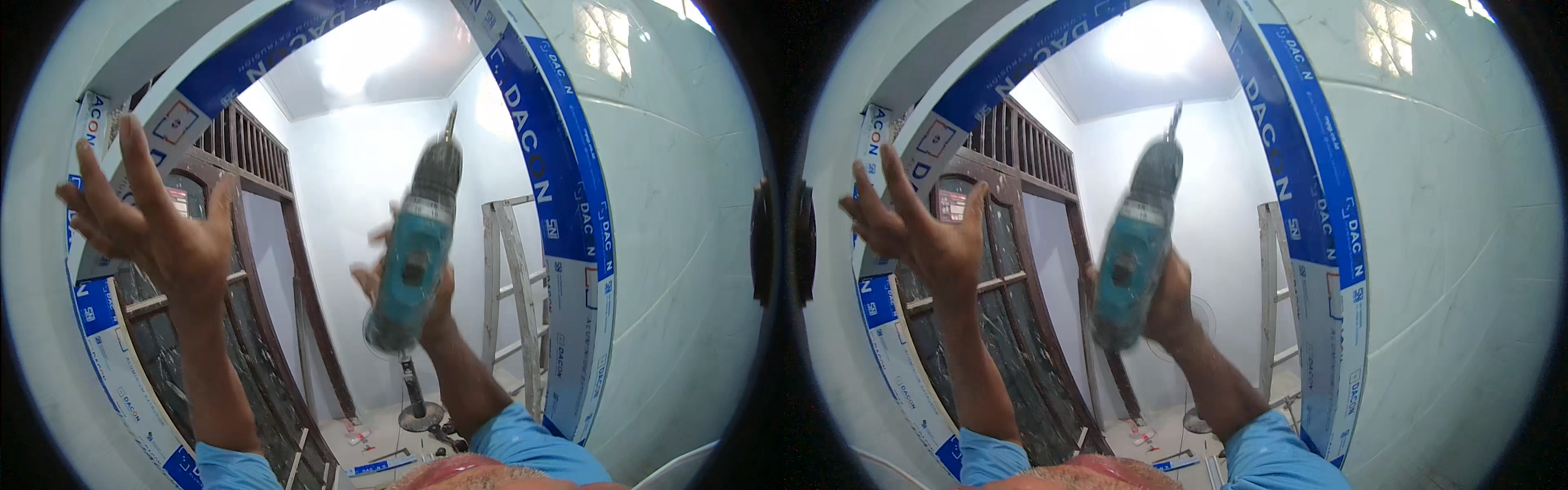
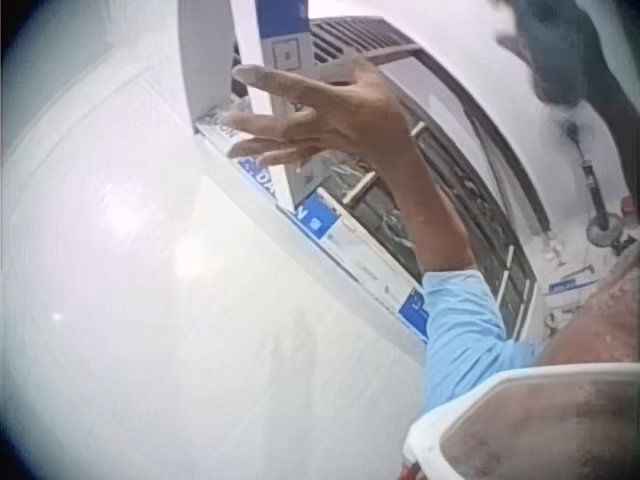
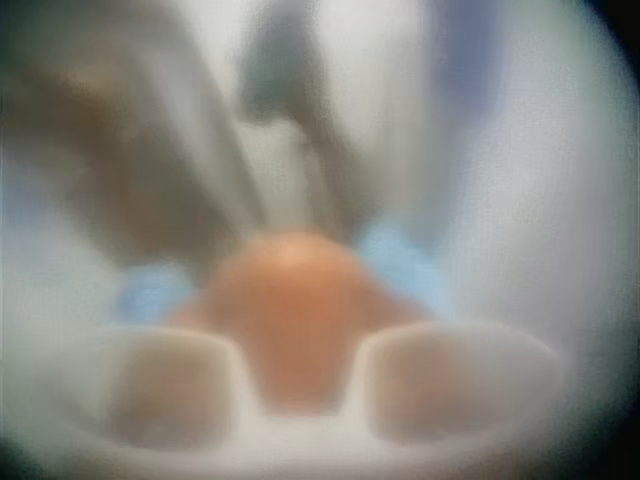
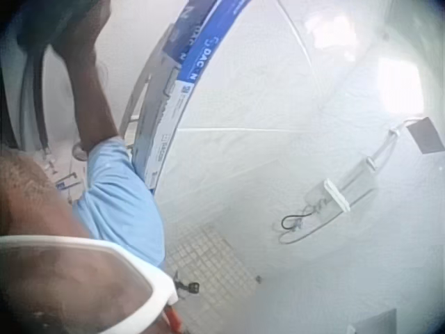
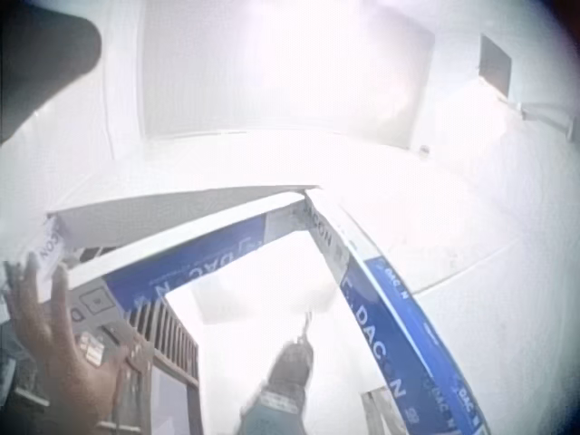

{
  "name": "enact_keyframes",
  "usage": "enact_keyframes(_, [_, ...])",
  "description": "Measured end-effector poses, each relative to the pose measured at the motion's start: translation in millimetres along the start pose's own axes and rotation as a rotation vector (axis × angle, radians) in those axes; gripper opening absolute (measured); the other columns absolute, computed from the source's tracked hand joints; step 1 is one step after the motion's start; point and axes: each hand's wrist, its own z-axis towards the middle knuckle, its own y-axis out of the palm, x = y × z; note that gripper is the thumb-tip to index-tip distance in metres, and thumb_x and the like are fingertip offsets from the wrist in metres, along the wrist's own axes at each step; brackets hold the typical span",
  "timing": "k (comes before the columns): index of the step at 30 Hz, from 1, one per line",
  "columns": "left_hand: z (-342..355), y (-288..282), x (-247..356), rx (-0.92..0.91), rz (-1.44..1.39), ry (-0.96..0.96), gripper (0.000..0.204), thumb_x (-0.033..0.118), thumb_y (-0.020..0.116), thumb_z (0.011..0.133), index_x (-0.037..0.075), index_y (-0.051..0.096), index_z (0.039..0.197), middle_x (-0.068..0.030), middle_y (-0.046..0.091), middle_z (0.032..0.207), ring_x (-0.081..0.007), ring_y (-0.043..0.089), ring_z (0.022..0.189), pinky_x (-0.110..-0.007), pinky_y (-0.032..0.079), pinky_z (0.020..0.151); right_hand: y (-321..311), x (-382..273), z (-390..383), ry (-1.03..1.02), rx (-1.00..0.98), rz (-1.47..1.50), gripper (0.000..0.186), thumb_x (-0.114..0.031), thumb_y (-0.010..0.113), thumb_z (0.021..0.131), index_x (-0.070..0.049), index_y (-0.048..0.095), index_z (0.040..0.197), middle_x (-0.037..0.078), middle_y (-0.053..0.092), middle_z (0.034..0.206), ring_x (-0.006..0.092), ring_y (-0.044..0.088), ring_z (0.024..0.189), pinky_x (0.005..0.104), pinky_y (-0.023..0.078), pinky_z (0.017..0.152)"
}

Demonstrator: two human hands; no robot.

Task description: The person installs aluminum profiles along the top of a doorway. They position the profile, drill pilot holes, and secure it with screws using a cordless drill and a hammer drill. The person also handles small metal parts and fasteners during the process.

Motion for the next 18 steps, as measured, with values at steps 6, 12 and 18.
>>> enact_keyframes(6, [23, 69, -49, -0.002, 0.156, 0.036, 0.118, 0.021, 0.099, 0.070, 0.029, 0.033, 0.167, -0.0131, 0.045, 0.156, -0.0377, 0.036, 0.152, -0.065, 0.031, 0.120, 19, 9, 190, -0.393, 0.177, -0.228, 0.074, -0.013, 0.095, 0.074, 0.003, 0.056, 0.135, 0.021, 0.063, 0.127, 0.0348, 0.070, 0.113, 0.0422, 0.061, 0.092])
enact_keyframes(12, [41, 115, -92, -0.006, 0.174, 0.063, 0.110, 0.022, 0.101, 0.067, 0.028, 0.042, 0.161, -0.0037, 0.063, 0.136, -0.0273, 0.055, 0.135, -0.051, 0.043, 0.112, 55, -15, 255, -0.305, 0.208, -0.343, 0.079, -0.026, 0.079, 0.089, 0.000, 0.041, 0.153, 0.035, 0.051, 0.141, 0.0463, 0.069, 0.116, 0.0504, 0.059, 0.096])
enact_keyframes(18, [63, 154, -115, 0.033, 0.114, 0.078, 0.104, 0.025, 0.100, 0.070, 0.032, 0.044, 0.157, 0.0005, 0.062, 0.142, -0.0267, 0.054, 0.140, -0.051, 0.042, 0.115, 69, -19, 284, -0.133, -0.008, -0.358, 0.102, -0.017, 0.077, 0.086, -0.003, 0.016, 0.167, 0.056, 0.025, 0.150, 0.0584, 0.067, 0.107, 0.0533, 0.061, 0.091])
